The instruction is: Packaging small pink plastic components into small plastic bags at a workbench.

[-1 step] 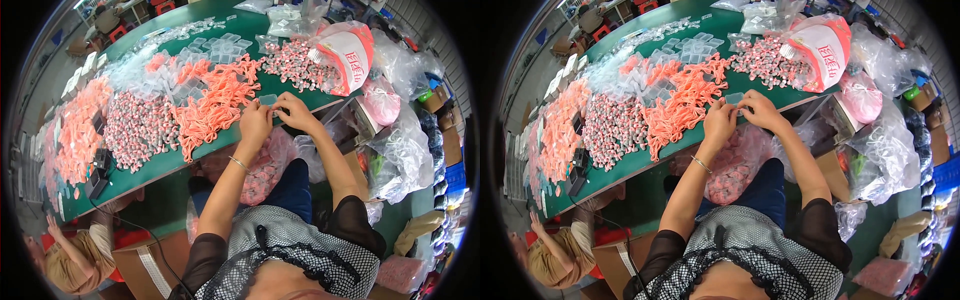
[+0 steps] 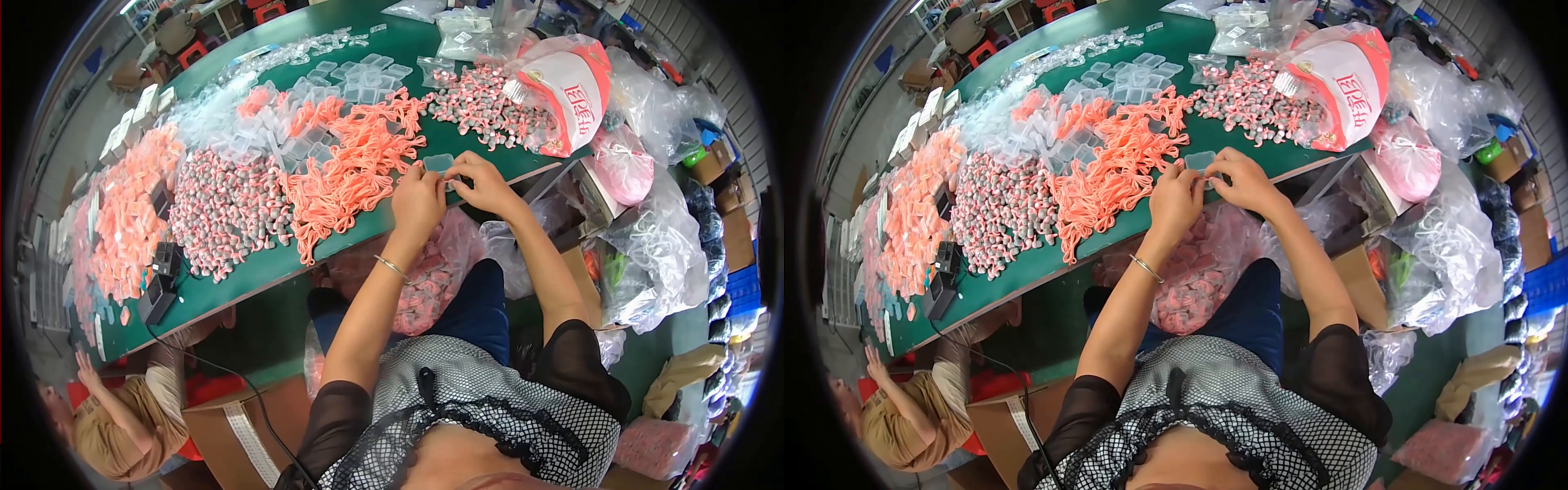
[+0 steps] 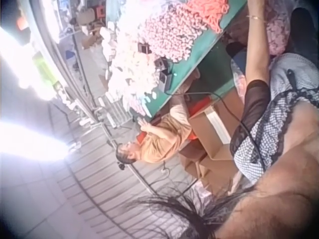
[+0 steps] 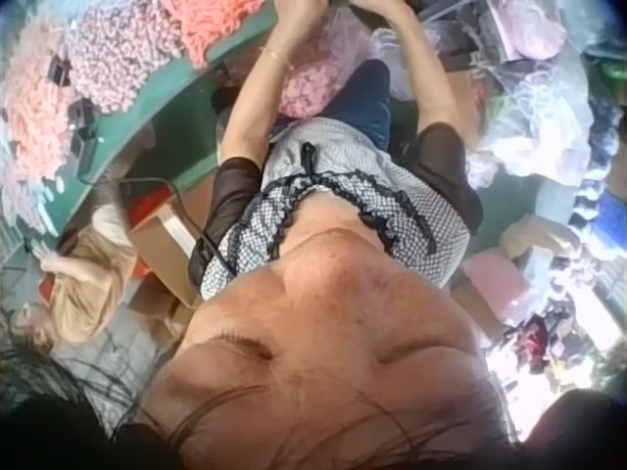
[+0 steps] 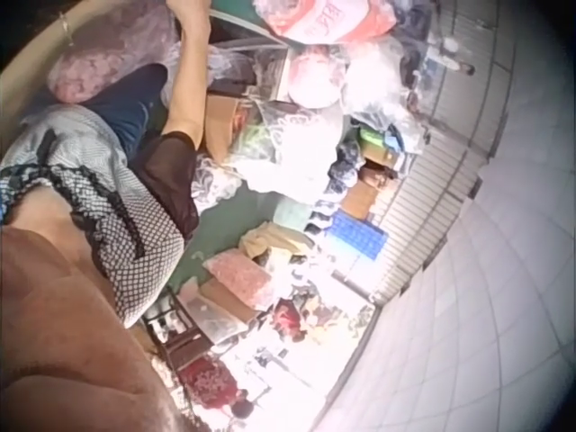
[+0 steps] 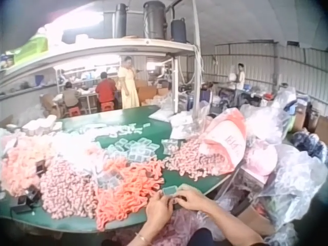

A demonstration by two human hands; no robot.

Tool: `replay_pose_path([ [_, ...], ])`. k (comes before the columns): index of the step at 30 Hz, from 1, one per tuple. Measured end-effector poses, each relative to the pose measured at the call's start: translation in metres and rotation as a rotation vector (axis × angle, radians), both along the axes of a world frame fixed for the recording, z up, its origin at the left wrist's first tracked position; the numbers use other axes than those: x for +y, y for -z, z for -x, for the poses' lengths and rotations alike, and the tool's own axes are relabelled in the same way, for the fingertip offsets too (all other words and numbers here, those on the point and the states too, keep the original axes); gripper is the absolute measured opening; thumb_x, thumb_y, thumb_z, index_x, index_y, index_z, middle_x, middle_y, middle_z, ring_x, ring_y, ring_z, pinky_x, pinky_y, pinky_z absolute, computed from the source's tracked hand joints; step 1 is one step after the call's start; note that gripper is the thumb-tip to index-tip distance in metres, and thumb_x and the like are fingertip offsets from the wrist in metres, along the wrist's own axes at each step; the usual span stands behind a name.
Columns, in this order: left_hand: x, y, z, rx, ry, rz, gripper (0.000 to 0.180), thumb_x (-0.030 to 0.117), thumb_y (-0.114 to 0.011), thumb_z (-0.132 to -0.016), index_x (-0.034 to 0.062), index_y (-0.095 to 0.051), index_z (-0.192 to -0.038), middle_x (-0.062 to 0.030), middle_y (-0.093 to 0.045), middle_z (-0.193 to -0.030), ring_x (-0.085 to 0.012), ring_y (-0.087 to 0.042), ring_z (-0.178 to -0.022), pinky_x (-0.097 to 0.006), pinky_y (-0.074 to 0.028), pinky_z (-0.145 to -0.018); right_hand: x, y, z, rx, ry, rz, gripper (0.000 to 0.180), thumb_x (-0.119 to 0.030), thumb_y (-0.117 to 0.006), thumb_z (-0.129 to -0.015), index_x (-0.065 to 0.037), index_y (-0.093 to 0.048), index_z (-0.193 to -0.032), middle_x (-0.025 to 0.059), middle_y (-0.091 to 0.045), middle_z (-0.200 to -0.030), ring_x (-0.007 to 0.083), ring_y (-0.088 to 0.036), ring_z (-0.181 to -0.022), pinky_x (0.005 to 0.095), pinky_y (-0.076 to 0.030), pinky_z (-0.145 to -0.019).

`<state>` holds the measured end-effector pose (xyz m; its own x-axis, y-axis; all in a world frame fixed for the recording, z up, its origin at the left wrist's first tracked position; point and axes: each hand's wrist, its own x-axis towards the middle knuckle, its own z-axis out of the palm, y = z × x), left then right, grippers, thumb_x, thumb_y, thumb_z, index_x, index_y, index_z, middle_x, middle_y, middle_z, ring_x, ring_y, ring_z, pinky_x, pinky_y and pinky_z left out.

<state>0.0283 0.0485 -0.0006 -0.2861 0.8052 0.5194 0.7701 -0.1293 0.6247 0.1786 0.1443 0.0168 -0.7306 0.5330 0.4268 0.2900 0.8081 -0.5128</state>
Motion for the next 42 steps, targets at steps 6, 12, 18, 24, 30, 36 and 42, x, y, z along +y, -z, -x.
replay_pose_path([
  [6, -0.003, 0.002, 0.002, 0.055, -0.005, -0.05, 0.028, 0.017, -0.068, -0.082, 0.0007, -0.063, -0.104, -0.0171, -0.061, -0.093, -0.0352, -0.062, -0.086, -0.046, -0.05, -0.073, 0.001, -0.007, 0.003, -0.008, -0.021, 0.141, 0.019, -0.004, -0.066, -0.081, -0.002, -0.068, -0.1, 0.0093, -0.06, -0.09, 0.0202, -0.061, -0.08, 0.031, -0.05, -0.071],
  [12, -0.009, 0.008, -0.003, 0.232, -0.044, -0.047, 0.035, 0.022, -0.07, -0.079, 0.0021, -0.062, -0.107, -0.0116, -0.059, -0.086, -0.03, -0.06, -0.081, -0.042, -0.047, -0.068, 0.013, -0.027, 0.035, -0.015, -0.085, -0.022, 0.019, -0.003, -0.067, -0.08, -0.004, -0.069, -0.099, 0.0087, -0.062, -0.091, 0.022, -0.063, -0.081, 0.0335, -0.051, -0.072],
  [18, -0.013, 0.012, -0.009, 0.319, -0.087, -0.042, 0.038, 0.027, -0.07, -0.08, 0.0029, -0.062, -0.109, -0.0095, -0.059, -0.088, -0.0266, -0.058, -0.083, -0.039, -0.044, -0.068, 0.032, -0.03, 0.078, -0.36, -0.124, -0.119, 0.016, -0.016, -0.074, -0.073, -0.011, -0.072, -0.089, 0.0071, -0.064, -0.09, 0.0268, -0.062, -0.093, 0.0402, -0.05, -0.079],
  [24, -0.014, 0.013, -0.008, 0.316, -0.087, -0.076, 0.039, 0.029, -0.07, -0.08, 0.0028, -0.063, -0.108, -0.0081, -0.058, -0.089, -0.0254, -0.058, -0.083, -0.038, -0.043, -0.071, 0.04, -0.033, 0.077, -0.42, -0.175, -0.199, 0.014, -0.019, -0.076, -0.072, -0.01, -0.069, -0.079, 0.0055, -0.066, -0.086, 0.0272, -0.065, -0.087, 0.0409, -0.051, -0.074],
  [30, -0.016, 0.006, -0.004, 0.196, -0.045, -0.039, 0.038, 0.028, -0.07, -0.08, 0.0028, -0.063, -0.107, -0.0094, -0.059, -0.085, -0.0275, -0.059, -0.082, -0.04, -0.044, -0.071, 0.042, -0.037, 0.035, -0.032, -0.1, 0.241, 0.008, -0.008, -0.069, -0.078, -0.005, -0.07, -0.086, 0.0076, -0.069, -0.079, 0.0194, -0.066, -0.072, 0.0316, -0.051, -0.065],
  [36, -0.014, 0.008, -0.001, 0.122, -0.033, -0.03, 0.037, 0.026, -0.074, -0.076, 0.0039, -0.064, -0.104, -0.009, -0.059, -0.084, -0.0282, -0.059, -0.082, -0.041, -0.044, -0.071, 0.027, -0.032, 0.01, -0.131, -0.021, -0.059, 0.009, -0.006, -0.071, -0.077, -0.002, -0.067, -0.084, 0.0067, -0.065, -0.078, 0.0187, -0.063, -0.072, 0.0321, -0.05, -0.066],
  [42, -0.014, 0.006, 0.0, 0.086, -0.015, -0.031, 0.036, 0.025, -0.076, -0.075, 0.0047, -0.064, -0.102, -0.0088, -0.059, -0.08, -0.0285, -0.06, -0.08, -0.041, -0.045, -0.07, 0.011, -0.025, 0.012, -0.214, -0.008, -0.353, 0.01, -0.015, -0.071, -0.077, -0.008, -0.067, -0.082, 0.0058, -0.065, -0.083, 0.0259, -0.063, -0.083, 0.0392, -0.048, -0.071],
])
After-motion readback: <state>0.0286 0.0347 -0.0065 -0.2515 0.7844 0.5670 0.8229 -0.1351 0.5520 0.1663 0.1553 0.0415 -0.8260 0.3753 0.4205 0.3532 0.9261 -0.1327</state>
